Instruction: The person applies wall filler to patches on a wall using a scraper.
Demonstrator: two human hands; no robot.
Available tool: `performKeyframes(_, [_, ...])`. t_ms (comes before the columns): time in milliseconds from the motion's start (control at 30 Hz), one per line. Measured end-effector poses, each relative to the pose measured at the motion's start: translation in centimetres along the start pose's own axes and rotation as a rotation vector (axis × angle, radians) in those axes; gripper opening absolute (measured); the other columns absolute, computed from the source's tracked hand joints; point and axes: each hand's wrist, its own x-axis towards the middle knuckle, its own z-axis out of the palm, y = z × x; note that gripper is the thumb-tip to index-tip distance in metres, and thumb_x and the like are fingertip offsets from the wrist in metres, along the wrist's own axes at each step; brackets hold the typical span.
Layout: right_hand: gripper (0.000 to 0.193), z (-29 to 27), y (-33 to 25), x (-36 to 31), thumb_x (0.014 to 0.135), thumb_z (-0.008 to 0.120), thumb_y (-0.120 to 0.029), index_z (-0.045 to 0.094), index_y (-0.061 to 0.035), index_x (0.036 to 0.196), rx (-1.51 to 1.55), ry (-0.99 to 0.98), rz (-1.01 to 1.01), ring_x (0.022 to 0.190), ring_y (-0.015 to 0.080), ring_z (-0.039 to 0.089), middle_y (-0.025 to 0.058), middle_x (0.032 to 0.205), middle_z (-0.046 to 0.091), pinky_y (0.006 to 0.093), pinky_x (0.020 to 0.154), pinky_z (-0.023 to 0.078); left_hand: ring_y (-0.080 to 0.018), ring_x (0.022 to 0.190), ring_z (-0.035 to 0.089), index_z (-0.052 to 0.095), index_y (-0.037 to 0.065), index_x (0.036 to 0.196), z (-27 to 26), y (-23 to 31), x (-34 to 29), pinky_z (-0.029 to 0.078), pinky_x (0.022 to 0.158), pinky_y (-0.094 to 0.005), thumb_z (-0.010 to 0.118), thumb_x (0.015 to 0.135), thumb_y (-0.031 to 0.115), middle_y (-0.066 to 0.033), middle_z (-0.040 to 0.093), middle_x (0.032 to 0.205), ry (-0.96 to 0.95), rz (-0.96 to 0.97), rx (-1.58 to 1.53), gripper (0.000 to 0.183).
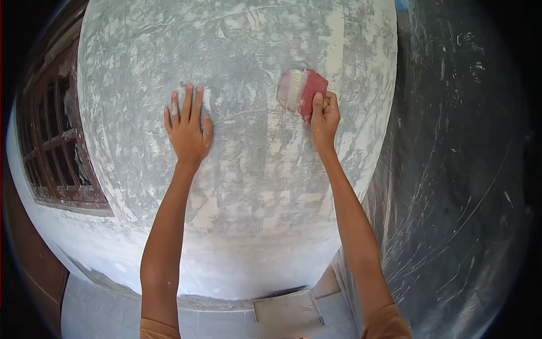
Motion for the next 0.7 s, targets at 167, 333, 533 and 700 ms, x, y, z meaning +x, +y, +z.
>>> performKeyframes(167, [0.018, -0.1, -0.8, -0.4, 0.103, 0.053, -0.021, 0.052, -0.0026, 0.102, 0.124, -0.044, 0.018, 0.052, 0.0046, 0.049, 0.0013, 0.070, 0.060, 0.0221, 0.045, 0.039, -0.0308, 0.147, 0.023, 0.036, 0.022, 0.151, -0.7, 0.3, 0.0, 0.012, 0.118, -0.0520, 0.038, 0.099, 0.032, -0.0005, 0.030, 0.159, -0.036, -0.005, -0.006, 0.053])
performKeyframes(333, [0.018, -0.7, -1.8, -4.3, 0.103, 0.053, -0.020, 0.051, -0.0027, 0.103, 0.065, -0.060, 0.121, 0.052, 0.0060, 0.050, 0.0031, 0.070, 0.061, 0.0229, 0.046, 0.040, -0.0304, 0.148, 0.022, 0.035, 0.022, 0.152, -3.0, 0.2, -2.4, 0.012, 0.118, -0.0531, 0.038, 0.100, 0.035, -0.0006, 0.029, 0.159, -0.162, -0.016, 0.009, 0.053])
performKeyframes(533, [0.019, -1.5, -3.5, -9.8, 0.103, 0.053, -0.021, 0.050, -0.0024, 0.104, 0.007, -0.109, 0.209, 0.052, 0.0072, 0.052, 0.0042, 0.068, 0.061, 0.0238, 0.046, 0.041, -0.0316, 0.148, 0.022, 0.035, 0.023, 0.152, -5.8, -0.1, -7.9, 0.014, 0.118, -0.0541, 0.037, 0.101, 0.036, -0.0021, 0.028, 0.160, -0.257, -0.044, -0.054, 0.052])
performKeyframes(700, [0.021, -2.8, -5.2, -15.5, 0.102, 0.054, -0.022, 0.050, -0.0015, 0.106, -0.003, -0.113, 0.310, 0.051, 0.0078, 0.052, 0.0052, 0.068, 0.062, 0.0241, 0.047, 0.042, -0.0339, 0.147, 0.022, 0.035, 0.022, 0.152, -8.4, 0.0, -12.9, 0.019, 0.116, -0.0533, 0.038, 0.102, 0.034, -0.0049, 0.030, 0.158, -0.336, -0.088, -0.093, 0.052])
